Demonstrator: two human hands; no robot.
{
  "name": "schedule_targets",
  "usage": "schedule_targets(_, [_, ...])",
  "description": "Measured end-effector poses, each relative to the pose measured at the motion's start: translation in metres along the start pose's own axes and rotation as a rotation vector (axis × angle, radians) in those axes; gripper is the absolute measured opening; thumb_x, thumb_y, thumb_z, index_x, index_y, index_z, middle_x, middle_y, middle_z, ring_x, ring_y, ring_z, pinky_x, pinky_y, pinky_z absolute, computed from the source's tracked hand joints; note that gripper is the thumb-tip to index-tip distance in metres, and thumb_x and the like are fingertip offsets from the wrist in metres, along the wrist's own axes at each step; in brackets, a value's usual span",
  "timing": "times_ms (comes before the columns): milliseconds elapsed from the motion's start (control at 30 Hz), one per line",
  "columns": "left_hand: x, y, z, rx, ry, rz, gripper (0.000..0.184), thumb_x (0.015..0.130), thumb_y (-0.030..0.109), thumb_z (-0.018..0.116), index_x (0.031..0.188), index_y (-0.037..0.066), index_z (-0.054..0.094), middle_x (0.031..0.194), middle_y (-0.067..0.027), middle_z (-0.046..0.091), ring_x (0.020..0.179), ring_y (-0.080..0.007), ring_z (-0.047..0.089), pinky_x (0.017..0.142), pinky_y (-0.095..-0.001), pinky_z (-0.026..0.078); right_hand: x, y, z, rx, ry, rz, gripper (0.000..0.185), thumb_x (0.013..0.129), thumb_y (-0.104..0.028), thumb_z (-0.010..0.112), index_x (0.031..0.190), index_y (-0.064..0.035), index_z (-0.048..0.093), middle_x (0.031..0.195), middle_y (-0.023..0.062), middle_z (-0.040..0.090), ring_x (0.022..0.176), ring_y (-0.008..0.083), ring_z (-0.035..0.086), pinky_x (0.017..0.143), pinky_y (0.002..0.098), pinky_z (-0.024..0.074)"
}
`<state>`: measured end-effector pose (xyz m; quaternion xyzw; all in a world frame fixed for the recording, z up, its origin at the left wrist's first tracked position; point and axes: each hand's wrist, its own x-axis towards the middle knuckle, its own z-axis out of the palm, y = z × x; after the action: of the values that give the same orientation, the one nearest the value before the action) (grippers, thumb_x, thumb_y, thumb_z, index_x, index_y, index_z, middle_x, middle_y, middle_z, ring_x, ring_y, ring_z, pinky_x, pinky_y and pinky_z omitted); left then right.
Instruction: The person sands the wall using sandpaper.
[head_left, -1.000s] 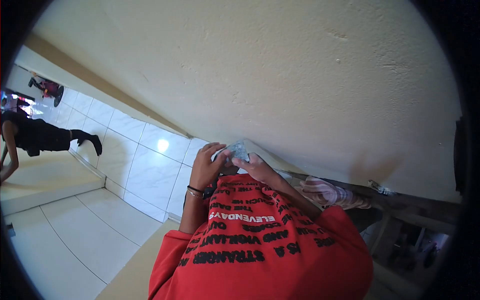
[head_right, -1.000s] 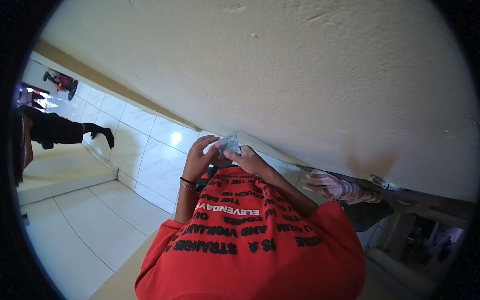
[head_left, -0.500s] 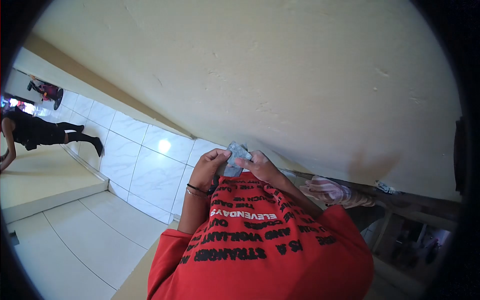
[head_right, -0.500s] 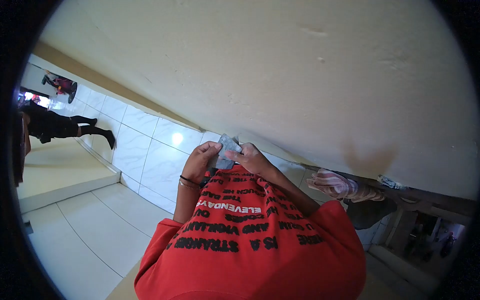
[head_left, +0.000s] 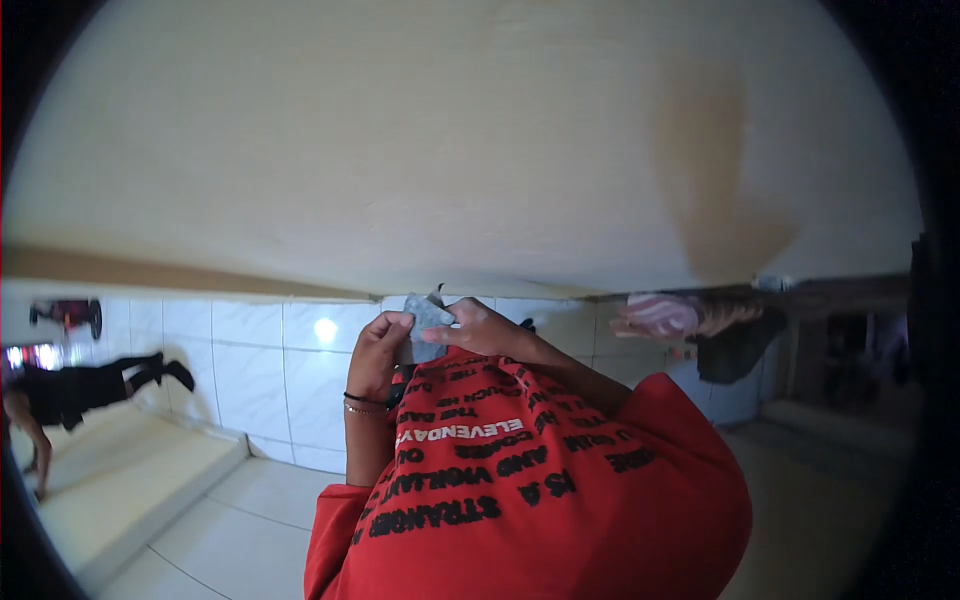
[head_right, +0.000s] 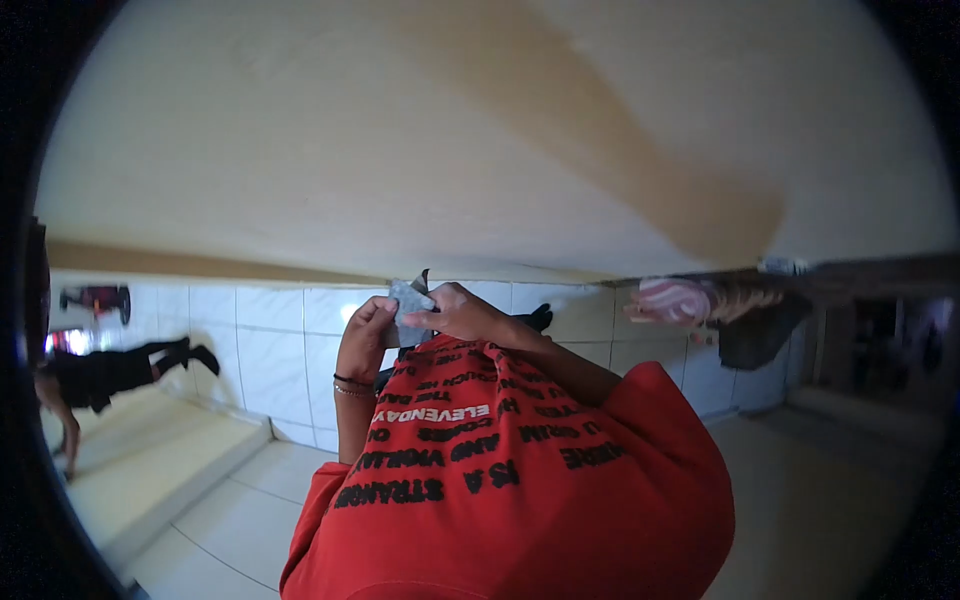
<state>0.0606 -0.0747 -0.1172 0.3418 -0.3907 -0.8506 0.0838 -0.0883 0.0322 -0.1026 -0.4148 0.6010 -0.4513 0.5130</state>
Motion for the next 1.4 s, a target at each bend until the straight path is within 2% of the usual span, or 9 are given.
schedule_targets(267, [0.027,0.008,0.016,-0.009,-0.076,0.052,0.01,0.084,0.013,0.054,0.084,0.004,0.058,0.077,-0.0021,0.059,0.07,-0.0097,0.054,0.067,-0.0252,0.044,-0.035,0.045,-0.028,0.066,-0.025,0.023,0.035,0.079,-0.026,0.056,0.101,0.0009,0.057,0.087,0.012,0.061,0.084,0.0167,0.055,0.077,0.0282,0.0416])
schedule_targets(367, [0.035,0.004,0.01,0.002,-0.097,-0.003,0.013,0.083,0.014,0.054,0.09,0.004,0.056,0.084,-0.0049,0.06,0.075,-0.0138,0.057,0.071,-0.0263,0.045,-0.065,0.065,-0.03,0.282,0.526,0.221,0.037,0.076,-0.014,0.058,0.111,-0.0023,0.052,0.106,0.0117,0.056,0.104,0.02,0.047,0.086,0.0318,0.0392])
schedule_targets(500, [0.027,0.002,0.027,-0.093,0.058,0.049,0.027,0.081,0.009,0.051,0.105,-0.004,0.048,0.1,-0.0151,0.058,0.09,-0.0217,0.058,0.077,-0.031,0.048,-0.132,0.169,-0.055,0.044,0.621,0.01,0.032,0.076,-0.018,0.058,0.103,-0.0024,0.051,0.095,0.0113,0.057,0.093,0.0217,0.053,0.076,0.037,0.0438])
schedule_targets(567, [0.031,-0.009,0.024,-0.173,0.135,0.101,0.03,0.082,0.007,0.048,0.109,-0.006,0.044,0.103,-0.018,0.056,0.09,-0.0237,0.058,0.076,-0.0324,0.05,-0.159,0.162,-0.07,0.13,0.717,0.263,0.031,0.077,-0.021,0.059,0.101,-0.0037,0.05,0.09,0.0105,0.057,0.089,0.0216,0.054,0.071,0.0373,0.0458])
schedule_targets(633, [0.036,-0.018,0.028,-0.239,0.181,0.139,0.032,0.083,0.007,0.045,0.111,-0.006,0.041,0.107,-0.0184,0.054,0.092,-0.023,0.057,0.074,-0.0314,0.05,-0.179,0.185,-0.09,0.953,0.768,0.512,0.029,0.077,-0.023,0.058,0.1,-0.0063,0.049,0.086,0.0087,0.056,0.082,0.0206,0.055,0.063,0.0345,0.0474])
schedule_targets(733, [0.042,-0.032,0.031,-0.349,0.268,0.12,0.034,0.086,0.012,0.042,0.118,0.002,0.038,0.116,-0.0135,0.049,0.103,-0.0227,0.051,0.082,-0.0345,0.045,-0.195,0.186,-0.111,1.091,0.841,0.42,0.029,0.078,-0.02,0.057,0.101,-0.0054,0.048,0.09,0.0097,0.056,0.082,0.0206,0.055,0.061,0.0353,0.0484])
schedule_targets(933, [0.036,-0.052,0.065,-0.442,0.285,0.179,0.032,0.088,0.017,0.038,0.118,0.006,0.039,0.116,-0.0126,0.049,0.107,-0.0245,0.048,0.087,-0.0382,0.04,-0.185,0.176,-0.165,1.04,0.815,0.203,0.027,0.083,-0.018,0.048,0.106,-0.0033,0.045,0.101,0.0138,0.054,0.089,0.0255,0.055,0.067,0.0399,0.0482])
schedule_targets(1167, [0.05,-0.078,0.107,-0.515,0.382,0.264,0.03,0.087,0.015,0.041,0.113,0.0,0.041,0.109,-0.0127,0.048,0.1,-0.0273,0.049,0.086,-0.0429,0.044,-0.165,0.185,-0.193,0.965,0.771,0.431,0.031,0.084,-0.01,0.039,0.112,0.0014,0.037,0.106,0.0209,0.05,0.095,0.0342,0.053,0.08,0.0487,0.0458])
schedule_targets(1400, [0.06,-0.086,0.127,-0.536,0.391,0.259,0.029,0.086,0.011,0.038,0.111,-0.003,0.039,0.109,-0.0152,0.045,0.1,-0.0278,0.048,0.086,-0.0447,0.044,-0.18,0.134,-0.187,1.037,0.664,0.265,0.03,0.084,-0.008,0.038,0.113,0.0013,0.036,0.111,0.0214,0.046,0.097,0.0343,0.052,0.08,0.0527,0.0453])
